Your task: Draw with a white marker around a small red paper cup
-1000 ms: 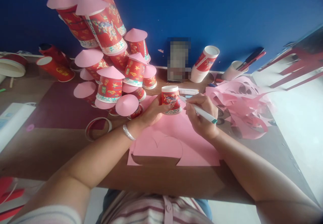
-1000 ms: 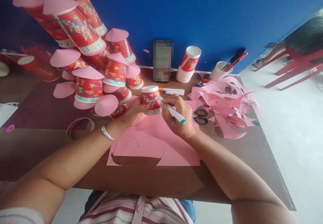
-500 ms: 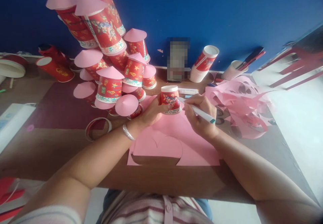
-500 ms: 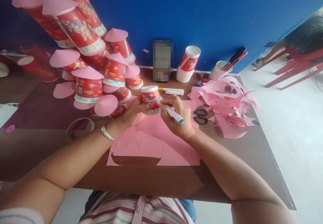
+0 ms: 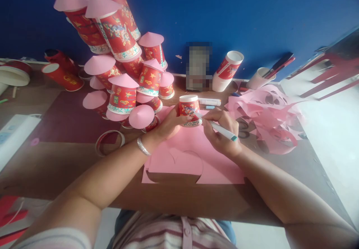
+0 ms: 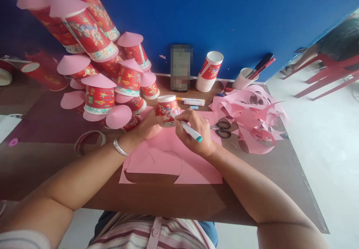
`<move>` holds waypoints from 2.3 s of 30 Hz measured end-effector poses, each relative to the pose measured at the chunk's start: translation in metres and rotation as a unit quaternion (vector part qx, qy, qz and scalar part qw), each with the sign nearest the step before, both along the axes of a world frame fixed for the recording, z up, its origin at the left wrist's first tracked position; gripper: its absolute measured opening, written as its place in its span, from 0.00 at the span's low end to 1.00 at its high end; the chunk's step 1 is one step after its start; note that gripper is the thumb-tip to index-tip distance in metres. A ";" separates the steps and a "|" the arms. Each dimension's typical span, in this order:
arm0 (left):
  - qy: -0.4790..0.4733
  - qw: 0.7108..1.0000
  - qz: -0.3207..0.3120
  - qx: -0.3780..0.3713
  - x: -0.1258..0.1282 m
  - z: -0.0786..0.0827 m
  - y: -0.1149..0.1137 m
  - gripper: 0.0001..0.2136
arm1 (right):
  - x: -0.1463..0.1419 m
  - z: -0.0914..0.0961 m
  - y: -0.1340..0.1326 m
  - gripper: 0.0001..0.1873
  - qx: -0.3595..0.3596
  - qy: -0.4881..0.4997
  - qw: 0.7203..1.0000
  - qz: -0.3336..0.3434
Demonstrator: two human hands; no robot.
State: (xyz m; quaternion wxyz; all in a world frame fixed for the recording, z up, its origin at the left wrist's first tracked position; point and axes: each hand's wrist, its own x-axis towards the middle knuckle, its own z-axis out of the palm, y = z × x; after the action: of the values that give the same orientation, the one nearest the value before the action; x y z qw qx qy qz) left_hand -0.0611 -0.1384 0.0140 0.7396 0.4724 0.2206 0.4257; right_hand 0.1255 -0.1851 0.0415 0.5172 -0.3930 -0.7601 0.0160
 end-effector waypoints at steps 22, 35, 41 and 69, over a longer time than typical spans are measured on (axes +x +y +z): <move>0.001 1.000 0.014 -0.014 0.002 0.005 -0.003 0.19 | 0.005 0.001 0.003 0.04 -0.032 0.005 0.999 -0.033; 0.004 1.000 0.010 0.000 0.001 0.005 -0.001 0.18 | 0.003 0.001 0.002 0.03 0.000 -0.007 1.000 -0.016; 0.007 1.000 0.006 0.008 0.000 0.003 -0.001 0.16 | 0.003 0.002 -0.001 0.04 -0.015 0.008 1.000 -0.001; -0.001 1.000 0.003 0.025 0.000 -0.006 0.003 0.16 | 0.004 0.007 0.002 0.04 0.018 0.012 1.000 -0.014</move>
State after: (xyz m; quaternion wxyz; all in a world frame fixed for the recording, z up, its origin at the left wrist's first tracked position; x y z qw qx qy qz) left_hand -0.0614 -0.1353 0.0078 0.7263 0.4895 0.2108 0.4341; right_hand 0.1292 -0.1829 0.0488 0.5331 -0.3938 -0.7488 -0.0004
